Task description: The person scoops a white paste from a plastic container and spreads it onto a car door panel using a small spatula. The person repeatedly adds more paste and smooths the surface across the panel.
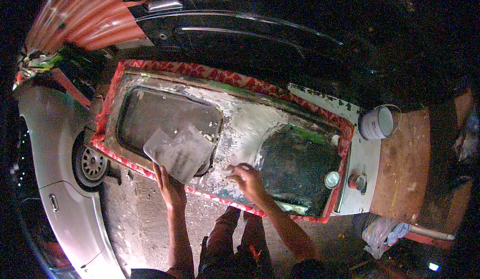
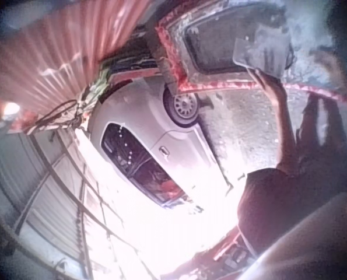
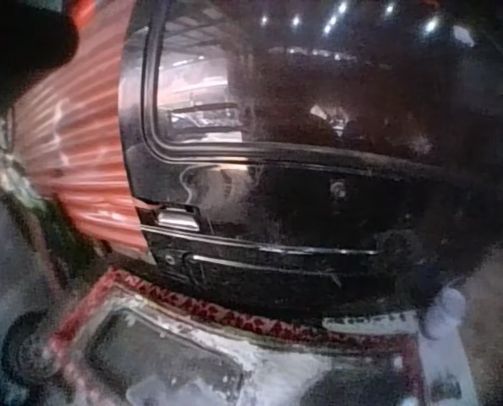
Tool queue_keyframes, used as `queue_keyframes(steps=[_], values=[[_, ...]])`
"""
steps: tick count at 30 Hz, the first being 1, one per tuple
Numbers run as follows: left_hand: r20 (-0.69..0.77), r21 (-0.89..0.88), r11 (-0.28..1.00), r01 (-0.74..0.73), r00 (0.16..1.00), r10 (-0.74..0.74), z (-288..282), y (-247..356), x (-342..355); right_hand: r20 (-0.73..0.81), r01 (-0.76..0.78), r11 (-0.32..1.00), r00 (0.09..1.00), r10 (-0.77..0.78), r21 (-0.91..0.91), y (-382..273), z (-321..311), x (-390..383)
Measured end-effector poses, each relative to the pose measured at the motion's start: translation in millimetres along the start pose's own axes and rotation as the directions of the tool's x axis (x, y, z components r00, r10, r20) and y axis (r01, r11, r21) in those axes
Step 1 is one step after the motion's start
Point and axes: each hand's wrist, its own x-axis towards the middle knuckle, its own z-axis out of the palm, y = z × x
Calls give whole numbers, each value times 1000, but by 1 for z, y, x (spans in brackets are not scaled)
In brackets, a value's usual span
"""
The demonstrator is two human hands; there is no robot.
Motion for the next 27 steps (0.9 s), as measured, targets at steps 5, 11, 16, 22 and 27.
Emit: queue_keyframes(steps=[5,11,16,22,27], values=[[39,36,999,-27,999,26,5,6,2,-422,-225,956,897,130,-186,29,-37,33],[74,20,999,-35,997,33,11,0,2,-207,37,882,967,-151,-470,42,12,32],[39,10,1000,-8,999,7,6,-2,0,-22,103,976,994,-110,-194,23,21,-1],[17,50,997,-54,998,53,0,-1,1,-501,-192,950,864,45,-246,21,-33,62],[44,37,998,-50,998,49,2,-2,3,-159,0,939,986,-58,-344,51,15,41]])
